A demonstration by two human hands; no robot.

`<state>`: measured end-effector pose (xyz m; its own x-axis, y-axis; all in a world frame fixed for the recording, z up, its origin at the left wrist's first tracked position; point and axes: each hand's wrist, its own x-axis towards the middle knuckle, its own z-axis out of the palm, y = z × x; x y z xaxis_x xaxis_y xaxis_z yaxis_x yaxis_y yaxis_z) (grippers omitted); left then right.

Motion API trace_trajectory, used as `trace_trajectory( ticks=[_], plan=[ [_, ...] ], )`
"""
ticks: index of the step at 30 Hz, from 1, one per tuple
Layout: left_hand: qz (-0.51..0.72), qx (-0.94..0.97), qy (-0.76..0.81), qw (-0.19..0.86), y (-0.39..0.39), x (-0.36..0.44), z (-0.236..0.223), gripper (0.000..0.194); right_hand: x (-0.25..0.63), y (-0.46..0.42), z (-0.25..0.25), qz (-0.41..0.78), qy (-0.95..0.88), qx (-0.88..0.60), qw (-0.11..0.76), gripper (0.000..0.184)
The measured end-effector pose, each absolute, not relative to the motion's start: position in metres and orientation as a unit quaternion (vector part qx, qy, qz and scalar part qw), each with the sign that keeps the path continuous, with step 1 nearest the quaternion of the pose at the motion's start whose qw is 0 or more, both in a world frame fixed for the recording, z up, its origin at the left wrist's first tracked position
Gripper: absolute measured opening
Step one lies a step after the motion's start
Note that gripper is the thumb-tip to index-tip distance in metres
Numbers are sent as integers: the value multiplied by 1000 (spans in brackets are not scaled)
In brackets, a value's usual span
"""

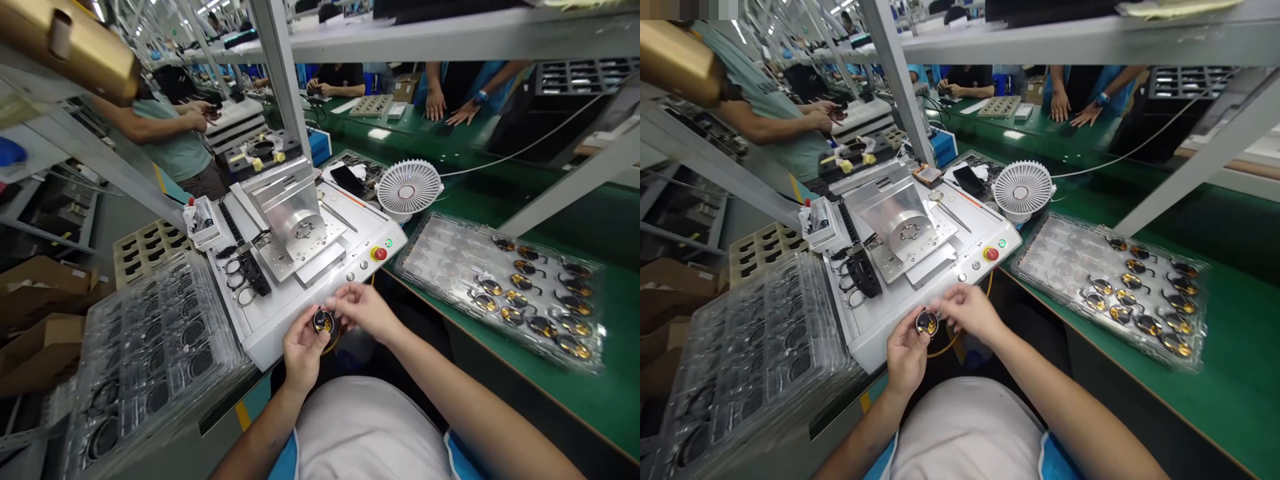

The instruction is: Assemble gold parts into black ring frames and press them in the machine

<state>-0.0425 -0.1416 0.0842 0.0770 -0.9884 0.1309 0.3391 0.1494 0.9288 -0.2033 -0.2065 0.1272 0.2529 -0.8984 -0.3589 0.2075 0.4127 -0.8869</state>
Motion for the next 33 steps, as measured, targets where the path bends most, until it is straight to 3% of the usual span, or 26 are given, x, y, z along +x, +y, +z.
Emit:
trace_trajectory(
  ticks=[3, 10, 17, 33],
  plan=[
    [-556, 372, -441, 598, -144, -39, 95, 41, -214, -252, 134, -474, 513, -337, 632, 57],
    [-464, 432, -503, 588, -134, -37, 95, 74, -218, -263, 143, -513, 493, -376, 594, 53],
    [-349, 501, -573, 547, -127, -42, 96, 71, -222, -175, 134, -370, 439, -469, 671, 44],
    [-273, 490, -637, 529, -129, -51, 105, 68, -216, -161, 125, -356, 476, -523, 611, 39]
  ],
)
